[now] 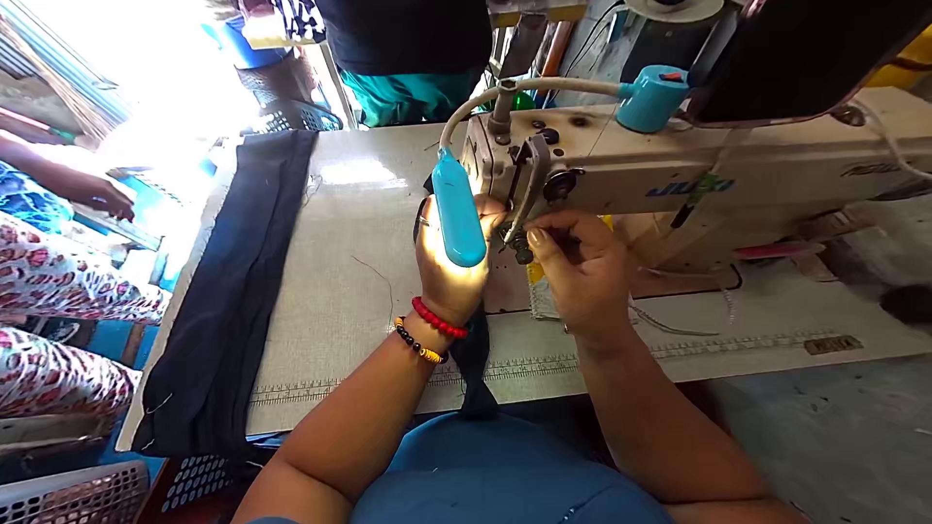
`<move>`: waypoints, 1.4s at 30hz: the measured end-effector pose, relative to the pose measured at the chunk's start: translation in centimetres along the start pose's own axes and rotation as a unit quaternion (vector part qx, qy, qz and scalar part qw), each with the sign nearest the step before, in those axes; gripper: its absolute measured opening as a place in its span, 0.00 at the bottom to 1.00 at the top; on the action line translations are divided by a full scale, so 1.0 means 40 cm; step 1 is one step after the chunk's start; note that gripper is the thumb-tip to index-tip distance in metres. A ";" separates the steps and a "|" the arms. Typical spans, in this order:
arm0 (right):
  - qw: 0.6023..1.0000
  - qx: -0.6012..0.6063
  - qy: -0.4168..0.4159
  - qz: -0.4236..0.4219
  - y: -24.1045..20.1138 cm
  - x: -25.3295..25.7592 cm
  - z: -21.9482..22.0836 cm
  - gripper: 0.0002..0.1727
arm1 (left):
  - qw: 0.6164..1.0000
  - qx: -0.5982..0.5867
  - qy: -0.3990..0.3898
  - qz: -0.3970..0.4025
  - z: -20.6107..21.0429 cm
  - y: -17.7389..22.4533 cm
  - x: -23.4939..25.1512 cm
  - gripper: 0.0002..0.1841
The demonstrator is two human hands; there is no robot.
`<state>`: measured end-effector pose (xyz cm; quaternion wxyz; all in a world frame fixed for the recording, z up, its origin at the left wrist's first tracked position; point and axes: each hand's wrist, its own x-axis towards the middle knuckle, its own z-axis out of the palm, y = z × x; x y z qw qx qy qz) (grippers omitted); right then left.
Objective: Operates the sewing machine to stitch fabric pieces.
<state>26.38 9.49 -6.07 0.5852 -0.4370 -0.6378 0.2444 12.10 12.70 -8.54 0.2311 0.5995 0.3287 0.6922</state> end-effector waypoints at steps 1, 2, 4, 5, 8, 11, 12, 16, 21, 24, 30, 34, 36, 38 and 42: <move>1.000 -0.013 -0.001 -0.002 0.005 -0.003 -0.007 0.08 | 1.000 0.011 -0.004 0.000 -0.001 0.000 -0.001 0.18; 1.000 -0.025 -0.002 -0.005 0.012 -0.007 -0.014 0.08 | 1.000 0.019 -0.007 0.000 -0.002 -0.001 -0.004 0.17; 0.999 -0.038 -0.006 -0.011 0.032 -0.022 -0.031 0.07 | 0.999 0.035 -0.008 0.005 -0.001 -0.002 -0.009 0.15; 0.999 -0.036 -0.011 -0.008 0.043 -0.032 -0.037 0.07 | 0.999 0.041 -0.008 0.006 0.000 -0.001 -0.011 0.15; 1.000 0.002 -0.017 0.011 0.062 -0.069 -0.036 0.10 | 0.998 0.056 -0.021 0.002 -0.004 0.005 -0.012 0.15; 0.999 0.036 0.001 0.019 0.066 -0.102 -0.009 0.15 | 0.998 0.050 -0.028 0.006 -0.005 0.008 -0.014 0.15; 0.998 0.053 0.004 0.026 0.068 -0.112 0.003 0.18 | 0.998 0.047 -0.028 0.007 -0.004 0.008 -0.014 0.15; 1.000 0.006 0.001 -0.013 0.078 -0.150 0.053 0.20 | 0.999 0.034 -0.039 -0.014 -0.011 0.014 -0.021 0.15; 0.955 -0.243 0.008 -0.168 0.026 -0.152 0.076 0.11 | 0.997 0.051 -0.028 -0.049 -0.018 0.029 -0.020 0.16; 0.941 -0.274 0.002 -0.198 -0.014 -0.142 0.052 0.12 | 0.996 0.024 -0.037 -0.075 -0.047 0.035 -0.032 0.23; 0.968 -0.182 0.003 -0.171 -0.010 -0.151 0.005 0.11 | 0.838 -0.381 0.040 -0.389 -0.109 0.094 -0.012 0.16; 0.985 -0.143 -0.015 -0.096 0.015 -0.168 0.016 0.13 | 0.780 -0.492 0.063 -0.381 -0.138 0.099 0.002 0.16; 0.992 -0.110 -0.027 -0.053 0.013 -0.160 0.029 0.14 | 0.766 -0.542 0.023 -0.344 -0.151 0.095 0.007 0.20; 0.998 -0.038 -0.048 0.007 0.003 -0.139 0.046 0.15 | 0.762 -0.559 -0.021 -0.326 -0.169 0.092 0.016 0.19; 0.946 0.234 -0.095 0.205 -0.040 -0.089 0.069 0.22 | 0.913 -0.256 -0.169 -0.270 -0.182 0.086 -0.048 0.09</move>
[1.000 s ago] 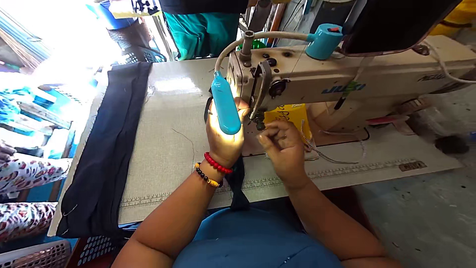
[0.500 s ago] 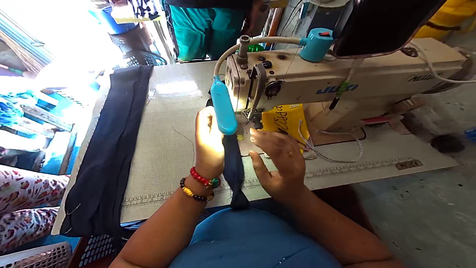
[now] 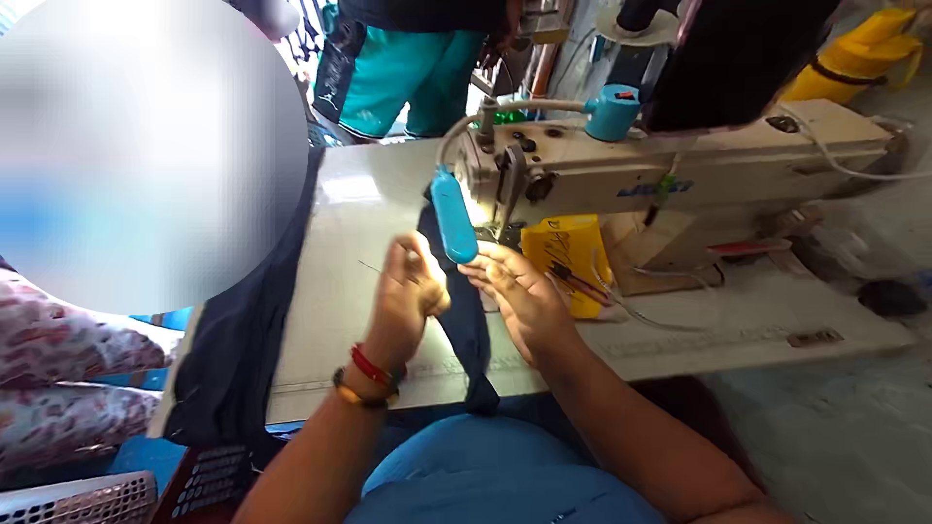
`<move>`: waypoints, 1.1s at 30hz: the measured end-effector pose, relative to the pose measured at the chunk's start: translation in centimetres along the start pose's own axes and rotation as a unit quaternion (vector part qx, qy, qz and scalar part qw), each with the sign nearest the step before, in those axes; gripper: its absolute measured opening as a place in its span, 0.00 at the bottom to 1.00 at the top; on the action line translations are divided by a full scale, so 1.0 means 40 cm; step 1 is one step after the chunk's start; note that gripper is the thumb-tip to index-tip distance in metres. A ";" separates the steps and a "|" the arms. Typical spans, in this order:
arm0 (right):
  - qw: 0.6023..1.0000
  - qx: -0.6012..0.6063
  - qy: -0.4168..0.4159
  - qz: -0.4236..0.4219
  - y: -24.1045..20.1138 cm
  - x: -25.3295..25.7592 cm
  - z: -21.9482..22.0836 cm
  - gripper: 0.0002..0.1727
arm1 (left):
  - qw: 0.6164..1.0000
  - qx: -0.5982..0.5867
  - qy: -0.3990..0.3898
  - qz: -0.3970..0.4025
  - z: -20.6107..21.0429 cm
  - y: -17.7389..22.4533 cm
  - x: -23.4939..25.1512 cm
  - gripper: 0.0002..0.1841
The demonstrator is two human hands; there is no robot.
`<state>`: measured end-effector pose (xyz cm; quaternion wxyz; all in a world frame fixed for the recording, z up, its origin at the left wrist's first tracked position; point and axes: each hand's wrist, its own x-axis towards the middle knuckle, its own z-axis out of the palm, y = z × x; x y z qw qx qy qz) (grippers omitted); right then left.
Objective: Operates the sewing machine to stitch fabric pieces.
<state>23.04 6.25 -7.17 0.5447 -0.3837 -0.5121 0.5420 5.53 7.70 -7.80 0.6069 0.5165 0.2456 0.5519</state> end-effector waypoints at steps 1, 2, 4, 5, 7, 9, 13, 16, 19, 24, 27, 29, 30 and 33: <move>0.997 0.070 0.003 0.026 -0.013 0.002 0.008 0.24 | 0.996 0.081 -0.042 -0.002 0.001 -0.020 -0.032 0.08; 0.991 0.130 0.017 0.041 -0.022 0.005 0.019 0.24 | 0.982 0.164 -0.094 -0.006 -0.003 -0.022 -0.068 0.08; 0.980 0.191 0.035 0.051 -0.018 0.010 0.037 0.20 | 0.935 0.302 -0.184 -0.029 -0.007 -0.002 -0.125 0.10; 0.978 0.201 0.032 0.051 -0.005 0.010 0.037 0.19 | 0.922 0.329 -0.200 -0.046 -0.015 0.008 -0.146 0.11; 0.979 0.196 0.000 0.050 0.023 0.001 0.026 0.20 | 0.930 0.309 -0.179 -0.086 -0.050 0.020 -0.164 0.11; 0.993 0.120 -0.017 0.007 0.043 -0.022 0.013 0.20 | 0.943 0.297 -0.100 -0.112 -0.077 0.038 -0.150 0.11; 0.968 -0.145 -0.053 -0.199 0.110 -0.049 -0.021 0.14 | 0.954 0.286 -0.030 -0.084 -0.048 0.070 -0.066 0.17; 0.932 -0.280 -0.099 -0.208 0.126 -0.112 -0.020 0.15 | 0.983 0.094 -0.060 -0.149 0.031 0.094 -0.013 0.21; 0.900 -0.370 -0.023 -0.230 0.159 -0.163 -0.019 0.17 | 0.974 -0.061 -0.018 -0.219 0.059 0.067 0.008 0.14; 0.882 -0.436 0.011 -0.180 0.164 -0.163 -0.058 0.17 | 0.979 -0.079 0.109 -0.150 0.045 -0.048 0.056 0.04; 0.875 -0.453 0.017 -0.168 0.166 -0.150 -0.059 0.16 | 0.980 -0.079 0.139 -0.118 0.060 -0.077 0.070 0.03; 0.875 -0.454 0.023 -0.164 0.167 -0.143 -0.060 0.16 | 0.980 -0.101 0.128 -0.111 0.061 -0.083 0.080 0.04; 0.875 -0.455 0.028 -0.162 0.168 -0.139 -0.061 0.17 | 0.980 -0.113 0.125 -0.107 0.058 -0.086 0.086 0.05; 0.877 -0.455 0.034 -0.152 0.168 -0.134 -0.066 0.17 | 0.984 -0.090 0.121 -0.089 0.061 -0.096 0.092 0.04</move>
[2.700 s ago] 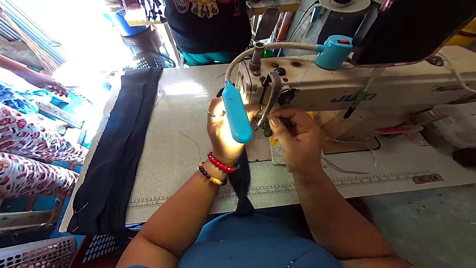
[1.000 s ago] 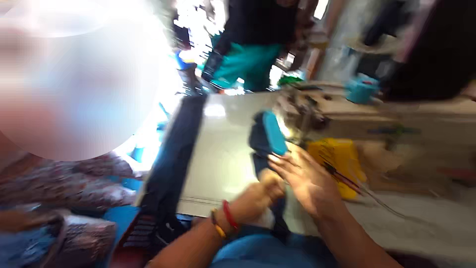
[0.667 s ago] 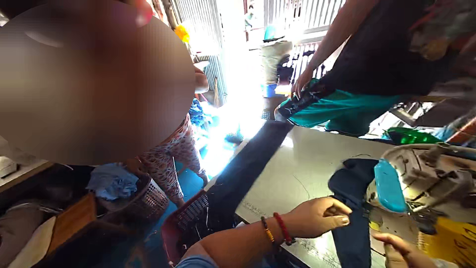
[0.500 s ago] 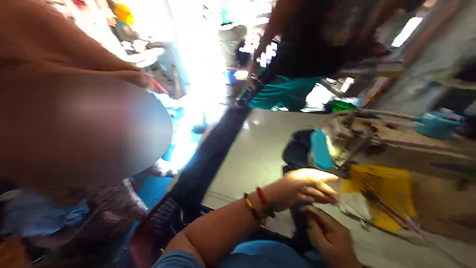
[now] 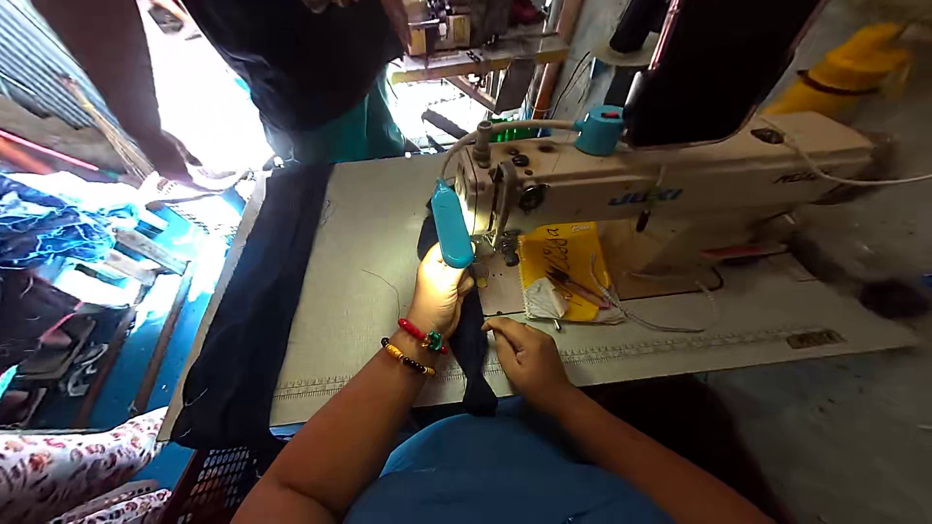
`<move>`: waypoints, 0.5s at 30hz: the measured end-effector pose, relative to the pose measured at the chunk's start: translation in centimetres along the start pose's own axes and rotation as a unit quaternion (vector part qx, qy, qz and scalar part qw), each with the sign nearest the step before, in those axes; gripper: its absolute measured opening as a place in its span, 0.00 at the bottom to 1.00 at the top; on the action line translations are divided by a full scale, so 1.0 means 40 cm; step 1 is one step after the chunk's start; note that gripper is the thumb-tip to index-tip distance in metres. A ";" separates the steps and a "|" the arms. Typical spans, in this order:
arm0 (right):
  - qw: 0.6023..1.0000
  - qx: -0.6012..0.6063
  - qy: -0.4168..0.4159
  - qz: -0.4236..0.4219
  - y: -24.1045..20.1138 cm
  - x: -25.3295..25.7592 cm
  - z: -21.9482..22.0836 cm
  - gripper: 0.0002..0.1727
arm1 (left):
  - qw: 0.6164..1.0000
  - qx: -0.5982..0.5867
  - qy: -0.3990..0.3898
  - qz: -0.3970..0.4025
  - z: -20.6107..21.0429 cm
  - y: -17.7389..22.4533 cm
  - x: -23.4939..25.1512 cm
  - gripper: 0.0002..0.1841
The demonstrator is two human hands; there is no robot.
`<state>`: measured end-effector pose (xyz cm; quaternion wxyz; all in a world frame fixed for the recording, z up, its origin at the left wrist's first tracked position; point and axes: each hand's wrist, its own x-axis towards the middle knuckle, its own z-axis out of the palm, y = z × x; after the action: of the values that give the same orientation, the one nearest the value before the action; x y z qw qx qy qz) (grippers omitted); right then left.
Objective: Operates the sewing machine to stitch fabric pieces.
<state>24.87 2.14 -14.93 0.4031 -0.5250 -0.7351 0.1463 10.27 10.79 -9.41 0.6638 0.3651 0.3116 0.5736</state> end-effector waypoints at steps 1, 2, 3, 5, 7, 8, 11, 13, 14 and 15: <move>1.000 0.000 0.000 0.002 0.002 -0.001 -0.001 0.17 | 1.000 0.012 0.006 0.011 0.005 -0.006 -0.001 0.04; 1.000 -0.001 0.000 0.003 0.004 -0.002 0.000 0.17 | 0.999 0.023 0.015 0.018 0.011 -0.011 -0.002 0.04; 1.000 -0.003 0.000 0.000 0.005 -0.004 0.000 0.17 | 0.999 0.037 0.024 0.022 0.018 -0.016 -0.004 0.03; 1.000 -0.014 0.000 -0.012 0.004 -0.007 0.000 0.17 | 0.997 0.070 0.034 0.019 0.028 -0.020 -0.009 0.03; 0.999 -0.027 0.002 -0.026 0.003 -0.009 -0.003 0.17 | 0.994 0.100 0.039 0.007 0.033 -0.020 -0.014 0.04; 0.999 -0.032 0.006 -0.028 0.005 -0.005 -0.007 0.17 | 0.992 0.118 0.040 0.003 0.030 -0.017 -0.016 0.04; 0.999 -0.044 0.011 0.014 0.017 0.047 -0.037 0.17 | 0.984 0.174 0.027 0.017 -0.002 0.002 -0.026 0.06; 0.997 -0.028 0.005 0.073 0.024 0.110 -0.059 0.15 | 0.980 0.195 0.006 0.042 -0.035 0.024 -0.040 0.11; 0.995 -0.020 0.010 0.094 0.030 0.143 -0.060 0.15 | 0.977 0.207 0.006 0.055 -0.044 0.034 -0.045 0.11; 0.993 -0.015 0.015 0.114 0.034 0.175 -0.056 0.14 | 0.973 0.222 0.016 0.065 -0.047 0.044 -0.051 0.11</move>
<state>26.58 8.46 -11.32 0.3866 -0.6134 -0.6668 0.1724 7.46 9.14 -8.93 0.5225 0.5133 0.4173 0.5379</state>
